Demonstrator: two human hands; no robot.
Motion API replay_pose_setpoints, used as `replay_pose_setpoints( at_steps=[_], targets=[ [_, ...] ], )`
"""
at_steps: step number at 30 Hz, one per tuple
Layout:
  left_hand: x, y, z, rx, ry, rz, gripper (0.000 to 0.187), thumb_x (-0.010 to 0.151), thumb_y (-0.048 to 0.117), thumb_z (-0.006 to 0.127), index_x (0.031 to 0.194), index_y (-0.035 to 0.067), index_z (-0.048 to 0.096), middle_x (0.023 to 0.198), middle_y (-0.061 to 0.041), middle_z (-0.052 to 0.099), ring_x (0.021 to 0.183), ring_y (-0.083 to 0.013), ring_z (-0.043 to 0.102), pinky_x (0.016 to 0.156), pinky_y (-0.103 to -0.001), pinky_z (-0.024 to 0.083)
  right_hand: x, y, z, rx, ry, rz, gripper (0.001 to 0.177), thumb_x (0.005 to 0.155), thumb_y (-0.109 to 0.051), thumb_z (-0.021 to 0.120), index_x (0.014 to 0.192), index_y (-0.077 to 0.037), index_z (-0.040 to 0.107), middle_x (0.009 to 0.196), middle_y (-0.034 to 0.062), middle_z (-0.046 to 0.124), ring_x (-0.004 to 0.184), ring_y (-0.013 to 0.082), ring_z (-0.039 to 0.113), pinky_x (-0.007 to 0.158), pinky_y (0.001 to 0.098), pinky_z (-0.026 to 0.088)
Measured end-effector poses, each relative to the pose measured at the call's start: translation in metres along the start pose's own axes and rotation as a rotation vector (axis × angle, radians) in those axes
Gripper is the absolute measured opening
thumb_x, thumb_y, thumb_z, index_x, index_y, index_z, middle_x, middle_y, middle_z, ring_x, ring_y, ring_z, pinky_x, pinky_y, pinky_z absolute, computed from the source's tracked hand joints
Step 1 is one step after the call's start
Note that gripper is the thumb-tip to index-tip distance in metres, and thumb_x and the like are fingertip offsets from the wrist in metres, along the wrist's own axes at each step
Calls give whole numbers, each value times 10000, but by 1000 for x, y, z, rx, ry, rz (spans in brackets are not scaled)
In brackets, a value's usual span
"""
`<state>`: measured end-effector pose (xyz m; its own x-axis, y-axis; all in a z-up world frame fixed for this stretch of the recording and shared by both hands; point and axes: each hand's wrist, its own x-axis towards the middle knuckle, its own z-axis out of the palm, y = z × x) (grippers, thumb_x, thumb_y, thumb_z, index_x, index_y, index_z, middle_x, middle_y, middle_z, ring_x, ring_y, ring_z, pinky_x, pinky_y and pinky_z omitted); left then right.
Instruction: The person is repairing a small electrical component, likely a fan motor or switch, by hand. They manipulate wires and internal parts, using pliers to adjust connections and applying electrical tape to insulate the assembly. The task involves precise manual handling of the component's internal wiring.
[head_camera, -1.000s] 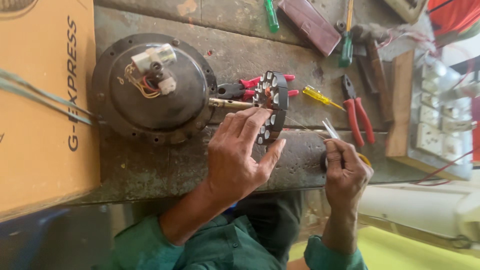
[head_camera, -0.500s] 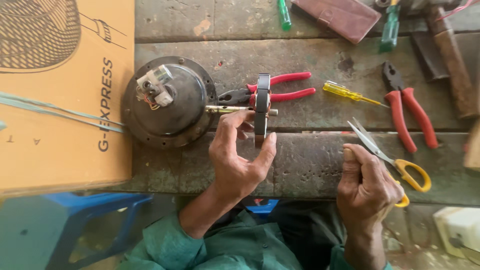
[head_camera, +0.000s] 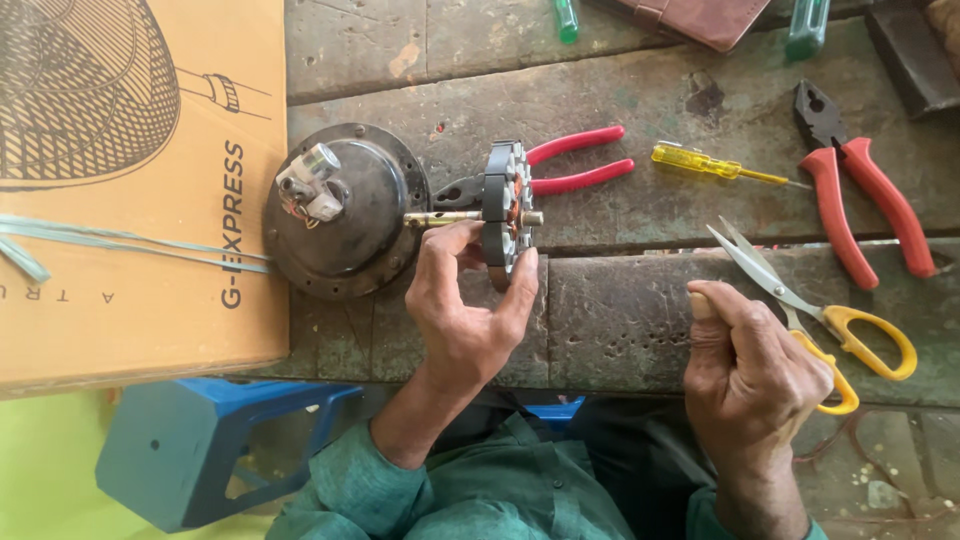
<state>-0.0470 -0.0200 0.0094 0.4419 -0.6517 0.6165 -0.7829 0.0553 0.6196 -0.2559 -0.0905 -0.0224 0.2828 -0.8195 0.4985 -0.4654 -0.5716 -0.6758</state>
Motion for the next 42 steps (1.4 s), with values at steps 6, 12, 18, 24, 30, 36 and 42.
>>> replay_pose_setpoints(
  at_steps=[6,12,18,24,30,36,42],
  targets=[
    [-5,1,2,-37,-8,-51,400,948,80,827,1237,16,559,1066,-89,682,811,-154,709,728,-270,586,-3,2,1,12,-3,6,70,1119,-99,753,1122,-32,731,960,125,740,772,204,712,688,270,512],
    [-10,-12,3,-7,25,397,486,890,141,816,1245,-83,572,921,17,589,738,-89,536,626,-301,423,-7,-7,-12,-15,-74,40,71,1059,-107,759,1086,-43,745,917,110,740,730,176,704,673,266,517],
    [-29,30,5,123,-368,386,402,991,155,753,1311,-78,686,1404,-238,625,972,-233,613,905,-360,525,2,-28,-49,83,-321,46,104,861,-97,767,961,-70,765,727,41,708,589,116,670,589,273,511],
    [-24,43,-8,-67,-351,332,370,1006,95,757,1340,-23,650,1352,-151,666,1241,-294,656,1059,-381,540,37,-26,-31,164,-201,-93,58,956,-19,731,1014,-23,729,829,93,722,572,100,627,529,228,451],
    [-19,43,-20,-256,-382,155,391,958,62,765,1317,1,624,1253,-134,690,1143,-306,679,994,-393,571,67,-14,13,470,-257,-227,84,1010,-34,688,1088,-5,702,804,77,686,673,124,664,626,236,502],
    [-15,45,-20,-293,-358,133,395,956,45,770,1321,8,623,1257,-134,685,1120,-300,677,979,-384,568,74,-13,14,440,-246,-289,74,1016,-37,686,1070,13,688,867,91,702,680,125,665,629,241,502],
    [-19,44,-28,-422,-344,127,330,978,72,754,1284,31,639,1233,-128,695,1074,-263,687,949,-357,563,69,-29,25,804,-420,-341,94,1064,-55,567,1090,-24,652,1116,132,745,972,192,760,800,285,642]
  ],
)
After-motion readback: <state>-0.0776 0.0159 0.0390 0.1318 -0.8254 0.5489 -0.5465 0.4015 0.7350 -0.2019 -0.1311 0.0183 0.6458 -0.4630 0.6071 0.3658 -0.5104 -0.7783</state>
